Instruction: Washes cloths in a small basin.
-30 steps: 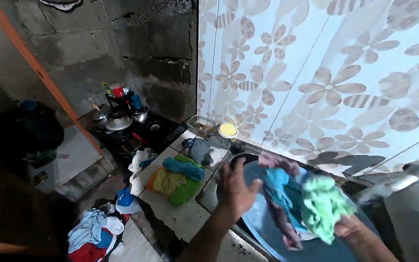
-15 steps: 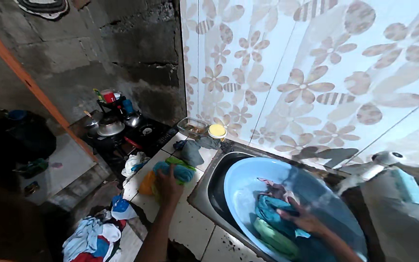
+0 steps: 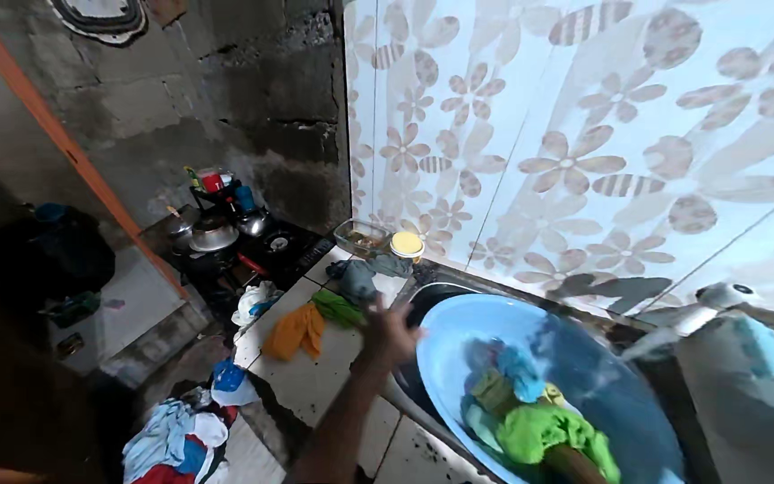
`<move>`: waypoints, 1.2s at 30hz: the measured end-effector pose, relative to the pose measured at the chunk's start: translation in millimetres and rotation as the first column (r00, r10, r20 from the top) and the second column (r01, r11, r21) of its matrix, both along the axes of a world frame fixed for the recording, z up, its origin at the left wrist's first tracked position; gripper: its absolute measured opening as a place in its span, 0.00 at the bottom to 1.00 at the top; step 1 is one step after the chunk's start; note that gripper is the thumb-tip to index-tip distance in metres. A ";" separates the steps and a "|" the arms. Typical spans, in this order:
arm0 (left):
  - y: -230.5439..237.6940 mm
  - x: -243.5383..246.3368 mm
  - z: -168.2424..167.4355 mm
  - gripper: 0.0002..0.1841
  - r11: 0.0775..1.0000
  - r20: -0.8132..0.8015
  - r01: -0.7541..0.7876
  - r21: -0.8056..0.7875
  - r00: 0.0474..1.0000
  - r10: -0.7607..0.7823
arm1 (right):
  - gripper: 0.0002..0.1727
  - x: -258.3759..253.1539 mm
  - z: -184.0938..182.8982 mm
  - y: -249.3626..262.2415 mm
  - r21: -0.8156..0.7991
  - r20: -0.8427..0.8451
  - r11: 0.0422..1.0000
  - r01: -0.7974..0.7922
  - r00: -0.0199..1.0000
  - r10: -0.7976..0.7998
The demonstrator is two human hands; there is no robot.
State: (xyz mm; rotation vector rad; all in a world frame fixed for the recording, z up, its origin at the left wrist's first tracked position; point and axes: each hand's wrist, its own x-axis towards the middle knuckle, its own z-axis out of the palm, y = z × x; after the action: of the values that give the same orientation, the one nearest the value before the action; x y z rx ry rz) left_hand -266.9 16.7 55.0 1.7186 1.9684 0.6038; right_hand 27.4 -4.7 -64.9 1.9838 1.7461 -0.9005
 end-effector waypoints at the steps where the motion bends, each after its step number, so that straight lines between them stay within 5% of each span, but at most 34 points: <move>1: 10.1 -30.7 -13.4 0.34 0.992 -0.124 -0.126 0.019 0.984 0.127 | 0.32 20.6 -41.1 8.5 0.181 -0.094 0.983 -0.021 0.995 0.039; 4: 22.2 -129.2 -57.2 0.47 0.960 -0.287 -0.278 -0.040 0.923 0.256 | 0.40 32.8 -79.6 24.0 0.303 -0.204 0.953 0.027 0.978 0.037; 8: 6.8 -171.3 -75.4 0.29 0.986 -0.191 -0.167 0.009 0.967 0.166 | 0.37 17.2 -51.9 18.0 0.177 -0.138 0.980 0.087 0.988 -0.063; 13: -13.3 -86.4 -42.7 0.25 0.936 0.098 -0.213 0.281 0.976 0.192 | 0.38 12.1 -50.4 21.1 0.148 -0.134 0.984 0.095 0.988 -0.075; 17: -1.7 15.3 -25.1 0.28 0.912 0.326 -0.134 0.388 0.945 0.000 | 0.39 13.1 -57.2 25.8 0.126 -0.117 0.987 0.100 0.990 -0.085; 22: 15.9 83.9 -39.4 0.35 0.967 -0.021 0.254 0.021 0.967 -0.254 | 0.40 13.0 -59.9 25.7 0.169 -0.152 0.968 0.184 0.976 -0.158; 26: -6.0 91.7 -114.0 0.24 0.962 -0.157 0.211 -0.176 0.958 -0.239 | 0.36 1.3 -39.1 26.0 0.267 -0.183 0.771 0.579 0.816 -0.549; 28: -7.3 92.7 -120.3 0.20 0.961 -0.156 0.204 -0.185 0.960 -0.233 | 0.29 -1.7 -29.5 29.4 0.305 -0.224 0.673 0.674 0.738 -0.637; 33: -0.9 87.2 -120.4 0.16 0.956 -0.089 0.228 -0.184 0.965 -0.247 | 0.25 -4.1 -40.6 29.8 0.553 -0.464 0.502 0.665 0.746 -0.477; 36: 0.9 85.4 -123.0 0.15 0.957 -0.045 0.236 -0.168 0.968 -0.246 | 0.25 0.9 -48.4 28.4 0.791 -0.483 0.265 0.551 0.829 -0.282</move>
State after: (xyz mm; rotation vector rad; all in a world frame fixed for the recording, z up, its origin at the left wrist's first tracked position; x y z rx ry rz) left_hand -181.5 17.6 -68.0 1.8579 1.7589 0.2972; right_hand 28.2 23.8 -113.2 3.3421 2.1438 -0.2002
